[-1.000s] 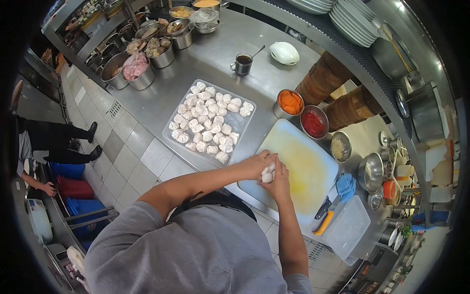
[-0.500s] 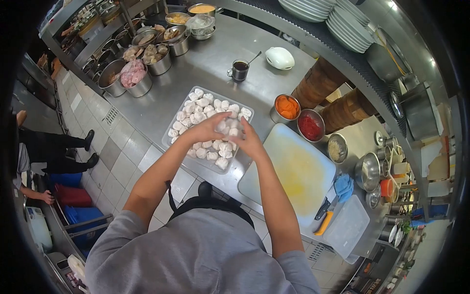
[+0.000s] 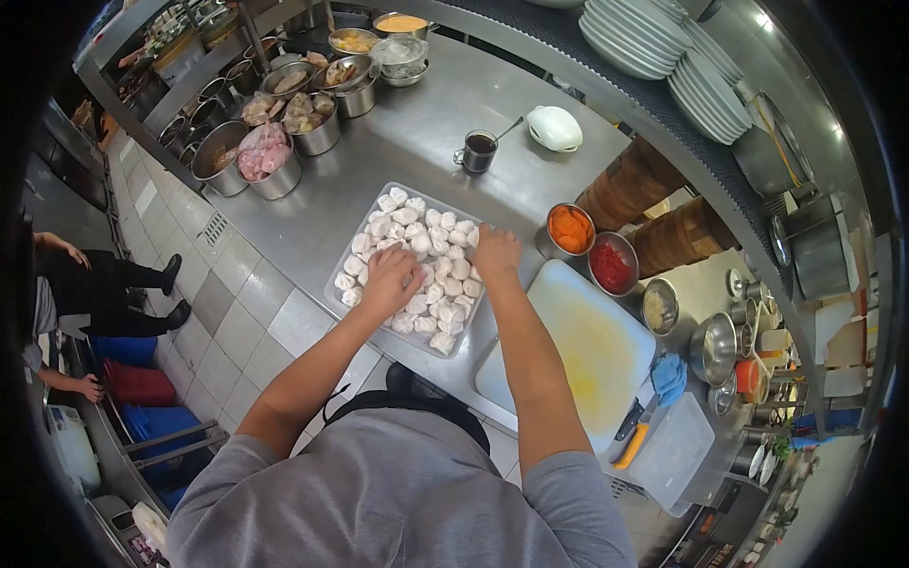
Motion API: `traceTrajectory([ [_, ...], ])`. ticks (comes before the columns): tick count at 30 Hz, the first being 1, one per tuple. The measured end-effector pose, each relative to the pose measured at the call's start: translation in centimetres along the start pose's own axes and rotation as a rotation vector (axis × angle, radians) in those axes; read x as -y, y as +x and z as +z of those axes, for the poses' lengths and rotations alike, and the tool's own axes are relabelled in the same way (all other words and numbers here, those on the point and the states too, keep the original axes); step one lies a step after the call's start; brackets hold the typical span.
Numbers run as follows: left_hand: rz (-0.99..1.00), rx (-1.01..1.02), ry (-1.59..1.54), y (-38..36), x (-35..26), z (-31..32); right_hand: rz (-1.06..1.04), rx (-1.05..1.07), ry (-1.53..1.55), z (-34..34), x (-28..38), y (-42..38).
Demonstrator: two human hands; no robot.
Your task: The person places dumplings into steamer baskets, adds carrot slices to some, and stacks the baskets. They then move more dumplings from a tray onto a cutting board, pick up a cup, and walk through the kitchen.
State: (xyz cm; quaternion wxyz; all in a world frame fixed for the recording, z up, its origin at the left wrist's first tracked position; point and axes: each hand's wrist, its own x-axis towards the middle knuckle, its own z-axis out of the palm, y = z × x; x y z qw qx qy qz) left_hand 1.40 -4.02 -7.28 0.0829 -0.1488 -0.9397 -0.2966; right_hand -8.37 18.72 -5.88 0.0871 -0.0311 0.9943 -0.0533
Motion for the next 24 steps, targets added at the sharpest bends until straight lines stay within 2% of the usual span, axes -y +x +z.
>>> traceTrajectory([
  [1, -0.021, 0.039, 0.006, 1.0, 0.1, -0.1, -0.043, -0.079, -0.068, -0.3, 0.2, -0.7],
  [2, 0.028, -0.053, -0.017, 2.1, 0.0, 0.0, -0.085, -0.155, -0.137, -0.3, 0.3, -1.2],
  [3, 0.029, -0.051, -0.02, 3.3, 0.0, 0.4, -0.081, -0.153, -0.139, -0.2, 0.0, -1.3],
  [5, 0.047, -0.103, 0.064, 5.4, 0.3, 1.9, -0.133, -0.229, 0.014, 0.7, -1.5, -1.6],
  [6, -0.023, 0.025, 0.109, 6.5, 0.5, 2.5, -0.123, -0.229, 0.012, 1.5, -2.3, -1.7],
  [8, -0.036, 0.092, 0.174, 7.9, -0.6, 2.1, -0.203, -0.511, 0.442, 3.2, -4.1, -2.5],
  [9, -0.06, 0.154, 0.244, 8.6, -1.1, 2.1, -0.191, -0.516, 0.433, 3.1, -4.4, -3.8],
  [11, -0.027, 0.192, 0.261, 9.6, -0.8, 2.7, 0.183, -0.251, 1.76, 2.6, -4.6, -7.7],
  [12, -0.003, 0.228, 0.288, 9.8, -0.6, 2.9, 0.199, -0.262, 1.757, 2.5, -5.3, -9.5],
  [14, 0.039, 0.274, 0.295, 10.3, -0.4, 3.0, 0.262, -0.174, 2.338, 2.1, -7.8, -12.6],
  [15, 0.069, 0.307, 0.31, 10.5, -0.3, 3.0, 0.277, -0.199, 2.338, 1.1, -9.1, -13.7],
  [17, 0.137, 0.316, 0.291, 10.7, 0.3, 2.9, 0.337, -0.414, 2.05, -2.0, -11.1, -15.6],
  [19, 0.123, 0.315, 0.138, 10.9, 0.4, 2.0, 0.229, -0.757, 1.664, -7.4, -11.5, -17.5],
  [20, 0.14, 0.326, 0.13, 10.8, 0.6, 1.8, 0.245, -0.773, 1.655, -9.5, -11.5, -18.4],
  [22, 0.125, 0.125, 0.0, 10.6, 0.5, 1.8, 0.124, -1.023, 1.358, -12.0, -11.6, -20.1],
  [23, 0.139, 0.134, -0.009, 10.6, 0.2, 1.7, 0.136, -1.091, 0.988, -10.7, -12.2, -20.3],
  [24, 0.061, 0.05, -0.088, 10.6, -0.2, 1.4, 0.143, -1.127, 0.618, -8.3, -12.9, -20.2],
])
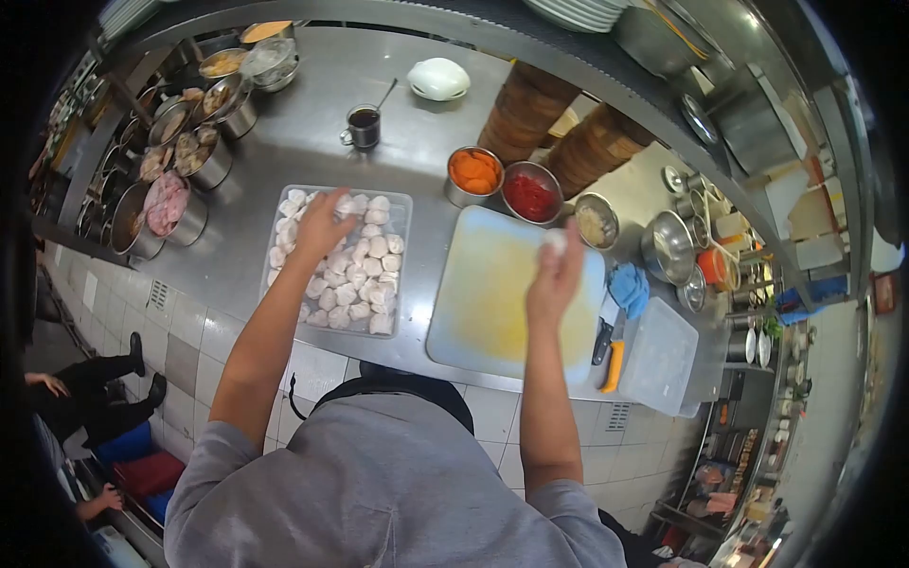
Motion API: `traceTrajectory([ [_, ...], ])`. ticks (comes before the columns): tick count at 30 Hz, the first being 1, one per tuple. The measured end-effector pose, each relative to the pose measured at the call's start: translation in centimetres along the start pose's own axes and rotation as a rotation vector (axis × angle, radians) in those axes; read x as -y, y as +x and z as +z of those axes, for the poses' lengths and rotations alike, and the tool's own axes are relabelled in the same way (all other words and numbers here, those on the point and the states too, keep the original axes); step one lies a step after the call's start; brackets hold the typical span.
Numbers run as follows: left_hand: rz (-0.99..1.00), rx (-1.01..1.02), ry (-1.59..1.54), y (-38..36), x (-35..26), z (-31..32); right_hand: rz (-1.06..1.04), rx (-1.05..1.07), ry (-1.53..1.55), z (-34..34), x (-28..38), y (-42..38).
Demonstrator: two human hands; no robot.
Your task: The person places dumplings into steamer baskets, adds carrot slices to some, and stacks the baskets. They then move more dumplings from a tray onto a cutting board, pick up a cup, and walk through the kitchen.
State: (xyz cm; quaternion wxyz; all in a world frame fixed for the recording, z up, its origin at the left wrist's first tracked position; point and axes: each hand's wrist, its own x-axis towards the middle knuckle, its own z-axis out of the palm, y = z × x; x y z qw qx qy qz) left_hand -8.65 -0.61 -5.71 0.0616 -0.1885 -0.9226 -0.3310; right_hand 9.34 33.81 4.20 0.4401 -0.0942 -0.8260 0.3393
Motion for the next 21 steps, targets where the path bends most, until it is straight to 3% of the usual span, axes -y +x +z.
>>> traceTrajectory([
  [2, -0.065, -0.183, -0.158, -0.1, -1.1, 0.5, 0.107, 0.368, -0.236, 1.7, -5.9, -5.4],
  [3, -0.064, -0.179, -0.157, -0.7, -1.7, 1.4, -0.03, 0.428, -0.35, 2.4, -7.7, -8.2],
  [4, -0.095, -0.108, -0.351, -1.4, -2.7, 2.5, -0.163, 0.487, -0.462, 2.6, -7.6, -9.8],
  [5, -0.123, -0.047, -0.544, -1.9, -3.7, 3.6, -0.164, 0.484, -0.458, 2.6, -8.3, -9.7],
  [7, -0.232, 0.192, -0.62, -4.3, -9.4, 2.8, -0.113, 0.469, -0.416, 2.0, -8.5, -8.8],
  [9, -0.025, 0.209, -0.547, -6.4, -11.2, 7.1, -0.059, 0.544, -0.373, 1.6, -8.8, -8.4],
  [11, -0.014, 0.392, -0.521, -7.6, -13.6, 9.0, -0.007, 0.635, -0.317, 1.6, -9.4, -8.3],
  [14, 0.132, 0.368, -0.436, -9.2, -15.1, 11.8, 0.137, 0.596, -0.151, 2.6, -9.7, -7.7],
  [16, 0.162, 0.402, -0.322, -9.9, -15.7, 12.0, 0.802, 0.609, 0.326, 4.0, -8.3, -6.7],
  [17, 0.212, 0.458, -0.224, -10.2, -15.9, 12.0, 0.796, 0.636, 0.347, 5.0, -7.2, -6.4],
  [21, 0.087, 0.461, -0.228, -10.3, -16.1, 12.8, 0.87, 0.861, 0.616, 8.8, 1.3, -2.6],
])
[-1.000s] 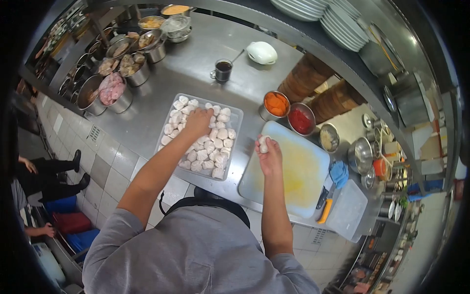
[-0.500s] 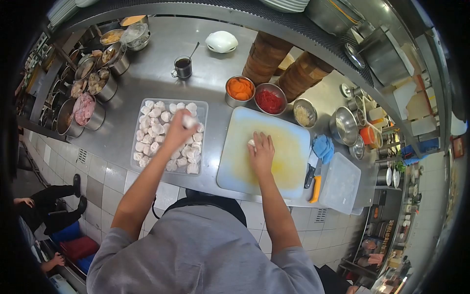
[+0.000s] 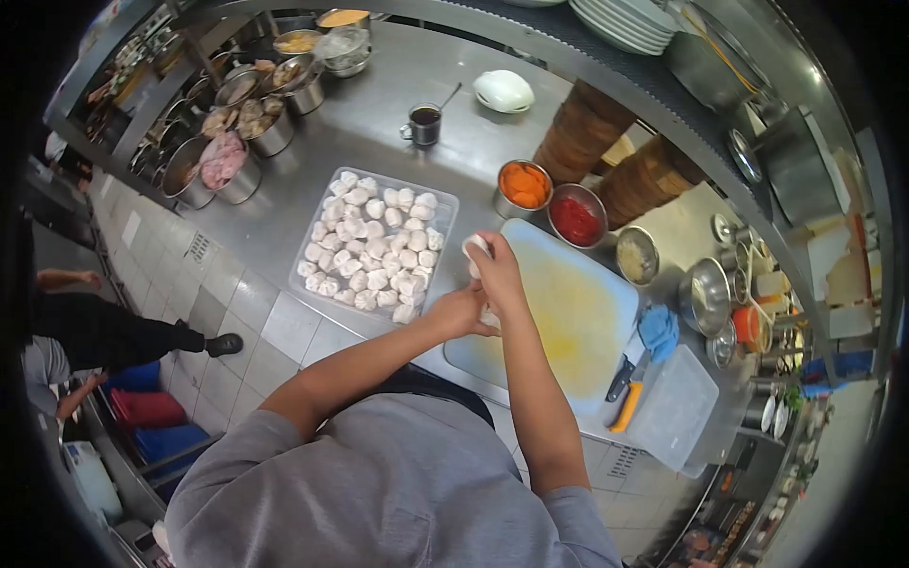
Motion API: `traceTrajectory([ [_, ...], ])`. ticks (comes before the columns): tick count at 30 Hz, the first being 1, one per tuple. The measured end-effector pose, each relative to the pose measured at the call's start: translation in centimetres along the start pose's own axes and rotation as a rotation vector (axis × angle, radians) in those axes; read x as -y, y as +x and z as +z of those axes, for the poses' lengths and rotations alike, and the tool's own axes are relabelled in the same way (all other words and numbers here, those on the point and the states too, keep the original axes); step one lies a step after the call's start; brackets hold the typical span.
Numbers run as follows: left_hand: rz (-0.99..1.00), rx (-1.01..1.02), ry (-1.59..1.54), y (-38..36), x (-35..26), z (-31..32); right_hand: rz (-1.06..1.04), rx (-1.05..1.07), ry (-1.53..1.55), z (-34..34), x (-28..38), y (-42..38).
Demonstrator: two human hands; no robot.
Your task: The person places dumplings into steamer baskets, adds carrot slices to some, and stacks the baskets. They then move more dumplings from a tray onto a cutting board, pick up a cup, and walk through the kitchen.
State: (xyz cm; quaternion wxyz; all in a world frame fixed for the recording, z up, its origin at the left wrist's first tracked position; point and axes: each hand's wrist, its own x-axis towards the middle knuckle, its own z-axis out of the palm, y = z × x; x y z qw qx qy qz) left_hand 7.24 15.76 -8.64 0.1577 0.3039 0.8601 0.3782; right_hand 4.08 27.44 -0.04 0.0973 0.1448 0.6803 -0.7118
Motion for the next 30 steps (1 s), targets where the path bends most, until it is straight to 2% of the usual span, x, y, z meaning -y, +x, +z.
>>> traceTrajectory([
  [2, 0.085, -0.2, -0.204, 0.2, 1.7, 1.3, 0.011, 0.093, 0.052, 1.7, 0.8, 0.6],
  [4, 0.005, -0.249, -0.266, -0.4, 1.9, 0.4, -0.203, 0.163, -0.135, 2.4, 0.7, 1.4],
  [5, -0.059, -0.281, -0.334, -0.8, 2.0, -0.1, -0.205, 0.182, -0.136, 2.0, 0.5, 1.1],
  [6, -0.07, -0.298, -0.33, -1.0, 2.2, -0.6, -0.376, 0.224, -0.467, 0.7, 0.2, -0.1],
  [7, -0.214, -0.187, -0.576, -1.3, 2.3, -1.2, -0.55, 0.263, -0.797, -0.3, -0.4, -1.4],
  [9, -0.491, 0.039, -1.027, -2.2, 0.6, -4.0, -0.554, 0.337, -0.785, -1.7, -2.1, -4.4],
  [10, -0.499, 0.02, -1.031, -2.6, 0.6, -4.0, -0.56, 0.358, -0.783, -1.9, -2.9, -5.8],
  [12, -0.307, 0.205, -1.059, -3.3, 0.5, -3.6, -0.59, 0.266, -0.873, -2.3, -3.9, -7.9],
  [13, -0.284, 0.313, -1.045, -4.1, -0.5, -4.5, -0.594, 0.275, -0.87, -2.8, -4.4, -8.3],
  [15, -0.283, 0.352, -1.108, -5.4, -1.6, -6.3, -0.324, 0.236, -0.708, -4.3, -5.2, -8.5],
  [16, -0.277, 0.398, -1.174, -6.0, -1.9, -7.0, -0.324, 0.234, -0.702, -5.3, -5.7, -8.4],
  [18, -0.293, 0.411, -1.176, -6.2, -0.4, -8.3, -0.465, -0.1, -0.381, -6.8, -6.7, -8.1],
  [20, -0.04, -0.109, -0.759, -6.7, 3.6, -8.2, -0.55, -0.425, -0.387, -6.3, -1.9, -9.9],
  [21, -0.098, -0.309, -0.637, -7.0, 5.4, -8.9, -0.547, -0.43, -0.385, -6.7, -0.9, -10.6],
  [22, -0.152, -0.505, -0.508, -7.3, 7.1, -10.2, -0.624, -0.532, -0.473, -7.4, -0.1, -11.1],
  [23, -0.189, -0.646, -0.296, -7.6, 8.6, -12.0, -0.698, -0.633, -0.562, -8.2, 0.2, -11.3],
  [24, -0.224, -0.781, -0.08, -7.9, 10.1, -13.7, -0.694, -0.635, -0.562, -9.2, -0.7, -10.8],
  [26, -0.211, -0.868, 0.289, -8.2, 12.6, -16.0, -0.525, -0.436, -1.072, -11.7, -5.8, -7.9],
  [27, -0.211, -0.866, 0.286, -8.2, 13.3, -16.4, -0.746, -0.336, -1.361, -13.5, -11.2, -6.1],
  [29, -0.324, -0.62, 0.438, -8.0, 14.2, -16.8, -0.676, -0.371, -1.359, -11.7, -11.1, -7.0],
  [30, -0.321, -0.632, 0.434, -7.8, 14.4, -17.2, -0.609, -0.406, -1.35, -11.2, -10.8, -6.8],
])
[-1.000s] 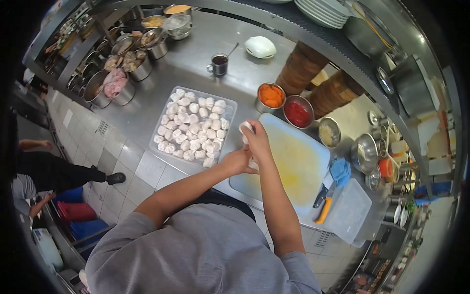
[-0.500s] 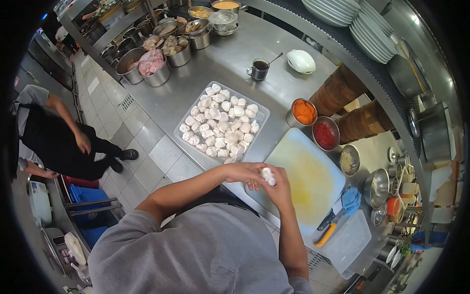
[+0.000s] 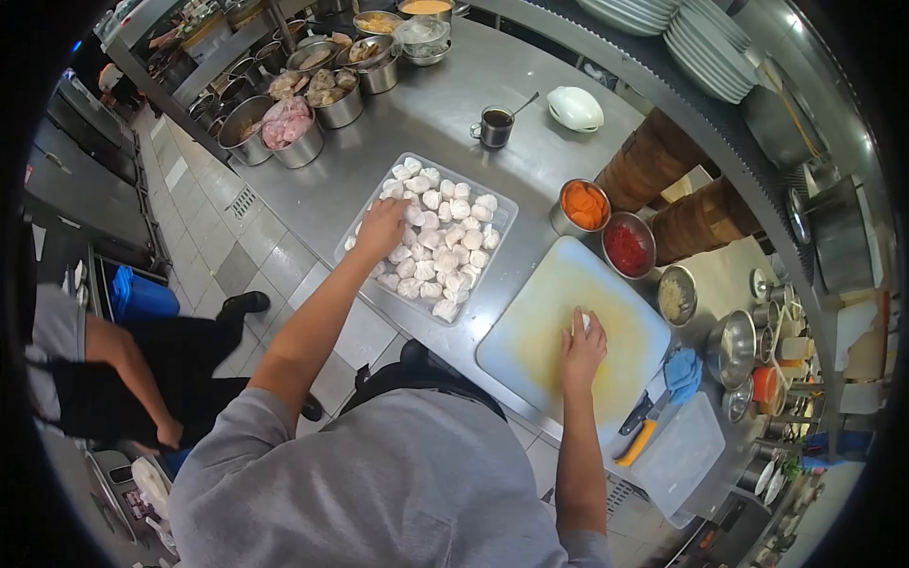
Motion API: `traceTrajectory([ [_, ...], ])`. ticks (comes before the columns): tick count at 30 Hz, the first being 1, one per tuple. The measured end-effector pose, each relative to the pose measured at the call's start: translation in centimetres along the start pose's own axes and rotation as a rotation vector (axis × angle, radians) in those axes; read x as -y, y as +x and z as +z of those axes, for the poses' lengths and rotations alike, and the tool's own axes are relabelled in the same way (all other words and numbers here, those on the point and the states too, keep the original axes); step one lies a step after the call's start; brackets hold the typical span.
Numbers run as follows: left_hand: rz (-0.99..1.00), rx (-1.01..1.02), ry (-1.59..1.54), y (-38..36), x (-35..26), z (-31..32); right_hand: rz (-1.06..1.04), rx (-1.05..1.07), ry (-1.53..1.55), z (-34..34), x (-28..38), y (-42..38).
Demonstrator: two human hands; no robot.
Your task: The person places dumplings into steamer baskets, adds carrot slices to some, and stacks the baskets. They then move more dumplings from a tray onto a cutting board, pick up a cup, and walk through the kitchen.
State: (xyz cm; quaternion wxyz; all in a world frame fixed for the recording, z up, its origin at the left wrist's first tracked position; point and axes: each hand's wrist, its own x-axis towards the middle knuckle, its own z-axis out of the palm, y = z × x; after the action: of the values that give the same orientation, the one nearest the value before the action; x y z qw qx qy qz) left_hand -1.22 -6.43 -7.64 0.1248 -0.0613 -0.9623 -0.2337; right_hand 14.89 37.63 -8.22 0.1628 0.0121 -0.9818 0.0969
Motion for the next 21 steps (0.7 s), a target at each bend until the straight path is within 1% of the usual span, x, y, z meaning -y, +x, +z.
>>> traceTrajectory([
  [1, 0.003, 0.047, 0.04, 0.0, 0.0, 0.1, 0.001, 0.0, -0.011, -0.1, -0.5, 0.1],
  [2, 0.01, 0.091, 0.082, 0.3, -0.2, 0.4, 0.052, 0.04, 0.062, 0.1, -0.9, 0.7],
  [3, 0.012, 0.088, 0.074, 0.7, -0.4, 0.3, 0.103, 0.082, 0.139, 0.0, -0.9, 1.4],
  [4, -0.006, 0.172, 0.07, 1.1, -0.4, -0.1, 0.099, 0.081, 0.134, 0.0, -0.9, 1.9],
  [5, -0.029, 0.261, 0.067, 1.1, -0.4, -0.5, 0.148, 0.129, 0.246, 0.2, -0.6, 2.4],
  [6, -0.034, 0.26, 0.066, 1.1, -0.1, -0.5, 0.196, 0.175, 0.36, 0.3, 0.0, 3.1],
  [7, -0.009, 0.294, 0.071, 1.4, 0.2, -0.5, 0.189, 0.174, 0.359, 0.3, 1.3, 4.1],
  [9, 0.013, 0.329, 0.075, 1.6, 0.8, -0.3, 0.217, 0.174, 0.674, 0.7, 5.0, 5.9],
  [11, 0.031, 0.291, 0.005, 1.5, 1.5, -0.1, 0.155, 0.209, 0.815, 1.5, 9.2, 8.6],
  [12, 0.031, 0.293, 0.006, 1.3, 1.6, -0.1, 0.109, 0.227, 0.808, 1.7, 11.3, 10.1],
  [14, 0.023, 0.17, -0.13, 1.1, 1.4, -0.3, 0.043, 0.276, 0.766, 2.7, 15.0, 12.5],
  [15, 0.024, 0.168, -0.128, 1.3, 1.0, -1.1, 0.023, 0.306, 0.729, 3.2, 16.4, 13.1],
  [16, -0.169, 0.245, -0.284, 1.7, 0.3, -2.2, 0.021, 0.304, 0.73, 2.3, 18.1, 13.2],
  [17, -0.362, 0.318, -0.439, 2.0, -0.4, -2.9, -0.123, 0.189, 0.64, 1.2, 19.6, 13.3],
  [18, -0.366, 0.314, -0.439, 1.8, -0.5, -2.3, -0.266, 0.078, 0.547, -0.2, 20.9, 13.4],
  [19, -0.219, 0.331, -0.635, 1.2, -0.7, -1.1, -0.275, 0.084, 0.549, -1.3, 21.9, 13.3],
  [20, -0.071, 0.342, -0.828, 0.1, -1.0, 0.1, -0.405, 0.087, 0.535, -2.2, 22.6, 12.8],
  [21, -0.042, 0.446, -0.825, -1.0, -3.4, -1.1, -0.534, 0.089, 0.521, -2.6, 23.1, 12.1],
])
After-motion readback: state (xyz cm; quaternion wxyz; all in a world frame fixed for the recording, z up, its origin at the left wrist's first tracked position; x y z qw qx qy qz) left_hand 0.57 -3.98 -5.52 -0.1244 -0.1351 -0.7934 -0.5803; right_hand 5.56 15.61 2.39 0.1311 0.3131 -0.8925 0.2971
